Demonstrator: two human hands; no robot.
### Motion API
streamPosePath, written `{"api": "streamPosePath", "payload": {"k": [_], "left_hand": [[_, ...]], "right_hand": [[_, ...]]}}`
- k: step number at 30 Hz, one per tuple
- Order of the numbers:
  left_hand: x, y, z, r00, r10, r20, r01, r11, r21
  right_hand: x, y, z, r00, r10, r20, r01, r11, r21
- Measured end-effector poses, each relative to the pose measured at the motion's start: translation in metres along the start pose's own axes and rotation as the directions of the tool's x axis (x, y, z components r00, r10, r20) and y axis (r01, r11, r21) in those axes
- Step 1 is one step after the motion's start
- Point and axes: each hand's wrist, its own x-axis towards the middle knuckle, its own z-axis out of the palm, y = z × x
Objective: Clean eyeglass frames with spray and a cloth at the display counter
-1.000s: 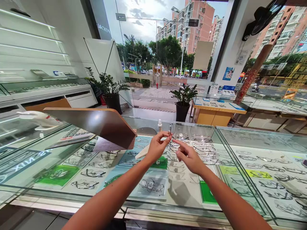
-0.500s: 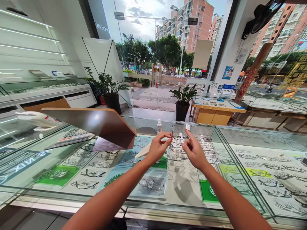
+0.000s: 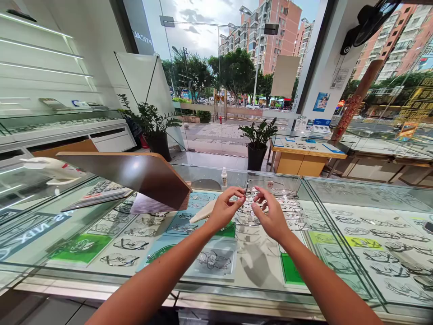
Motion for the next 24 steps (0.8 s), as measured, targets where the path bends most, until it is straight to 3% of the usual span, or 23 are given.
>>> {"api": "streamPosePath", "payload": {"k": [7, 15, 24], "left_hand": [[-0.006, 0.004, 0.008, 0.998, 0.0, 0.056, 0.004, 0.997, -0.075], [-0.002, 0.0, 0.008, 0.998, -0.028, 0.061, 0.038, 0.984, -0.172], [-0.001, 0.006, 0.008, 0.978, -0.155, 0.139, 0.191, 0.936, -0.296]], "right_hand": [[-0.006, 0.001, 0.013, 0.986, -0.161, 0.041, 0.165, 0.98, -0.115], [-0.006, 0.002, 0.017, 0.989, -0.131, 0.062, 0.133, 0.991, -0.025], [-0.005, -0.001, 0.019, 0.996, -0.087, 0.029, 0.086, 0.995, 0.046]]}}
